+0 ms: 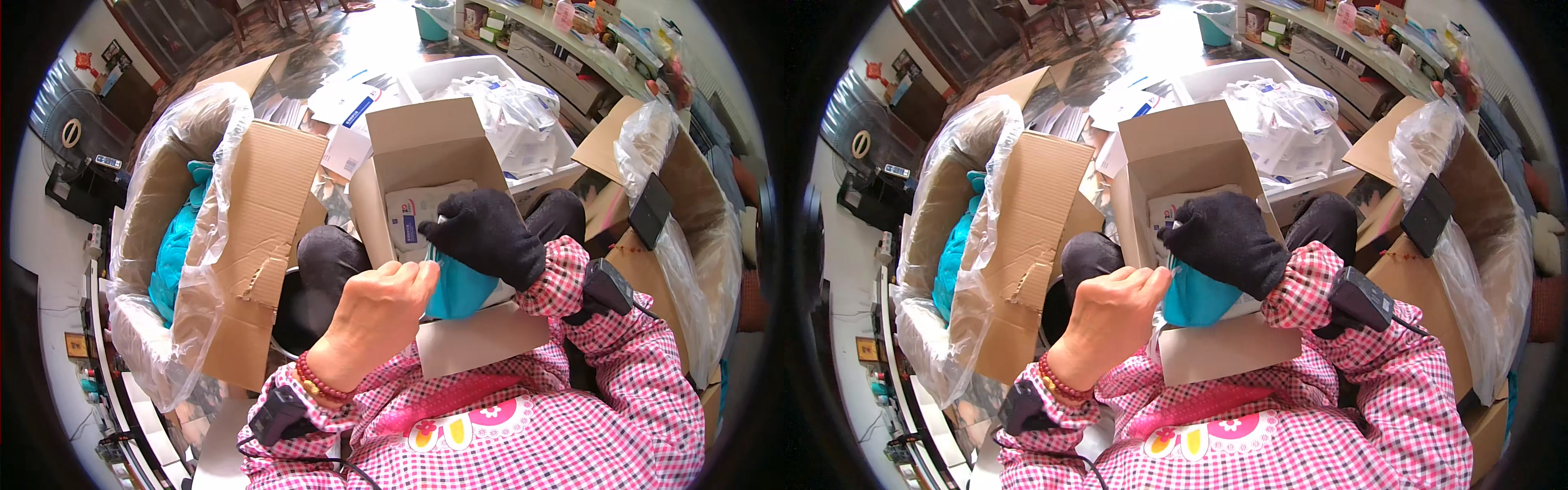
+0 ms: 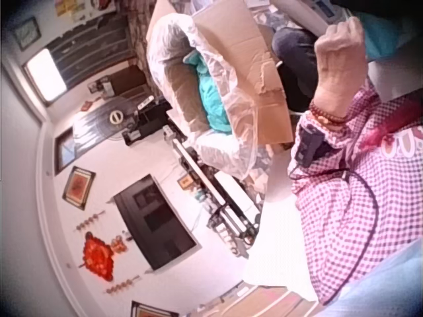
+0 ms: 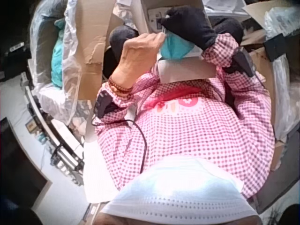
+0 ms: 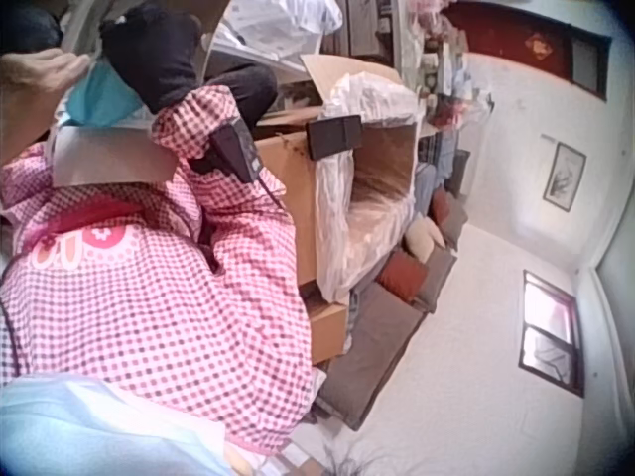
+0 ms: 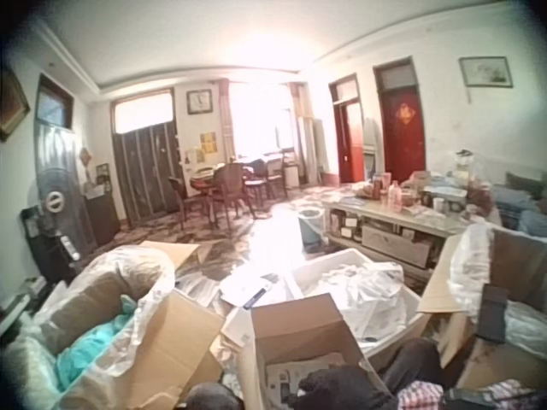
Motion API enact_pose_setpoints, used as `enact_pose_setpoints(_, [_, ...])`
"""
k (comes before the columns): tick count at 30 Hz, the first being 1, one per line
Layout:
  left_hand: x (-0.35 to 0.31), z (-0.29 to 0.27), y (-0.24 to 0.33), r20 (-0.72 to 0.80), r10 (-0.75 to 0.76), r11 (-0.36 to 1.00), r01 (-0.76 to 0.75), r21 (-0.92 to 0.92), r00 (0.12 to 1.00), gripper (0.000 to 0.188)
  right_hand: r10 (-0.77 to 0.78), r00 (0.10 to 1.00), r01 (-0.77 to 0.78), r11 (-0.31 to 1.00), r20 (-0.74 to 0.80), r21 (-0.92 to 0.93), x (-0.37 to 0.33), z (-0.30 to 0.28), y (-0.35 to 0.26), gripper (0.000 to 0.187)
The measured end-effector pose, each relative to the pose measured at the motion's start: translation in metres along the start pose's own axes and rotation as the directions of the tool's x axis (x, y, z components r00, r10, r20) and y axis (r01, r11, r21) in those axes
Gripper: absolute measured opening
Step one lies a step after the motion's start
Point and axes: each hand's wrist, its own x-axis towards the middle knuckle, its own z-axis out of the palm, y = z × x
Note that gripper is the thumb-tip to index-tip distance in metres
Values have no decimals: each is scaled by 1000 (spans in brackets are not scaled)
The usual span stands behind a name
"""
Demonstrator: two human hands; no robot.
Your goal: Pack blue face masks and their straps into a cardboard box.
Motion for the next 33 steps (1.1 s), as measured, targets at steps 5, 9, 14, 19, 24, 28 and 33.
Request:
enact_pose_setpoints(5, [-2,16,4,-18,-28,890,17,-455,999,12,-176,938,142,981,-299,-132,4,7,5,22])
enact_pose_setpoints(9, [-30,24,75,153,357,600,-101,-794,922,20,18,871,-77,992,-490,-101,34,-9,75,27])
enact_pose_setpoints(14, [9,-3,8,-128,-420,358,35,-933,898,12,-38,979,81,974,-201,210,33,-36,40,32])
enact_pose_setpoints(19, [13,-5,-16,79,-435,332,241,-912,897,30,-179,983,150,920,47,362,21,-37,34,16])
enact_pose_setpoints(24, [12,21,-13,157,-369,308,280,-909,916,21,-119,986,48,872,115,488,20,-39,28,19])
enact_pose_setpoints(28, [11,40,-14,159,-306,151,213,-965,939,17,-245,964,260,787,-105,559,21,-26,51,20])
enact_pose_setpoints(33, [9,42,-9,243,-383,-95,224,-970,891,21,-232,968,185,917,95,352,21,-24,47,22])
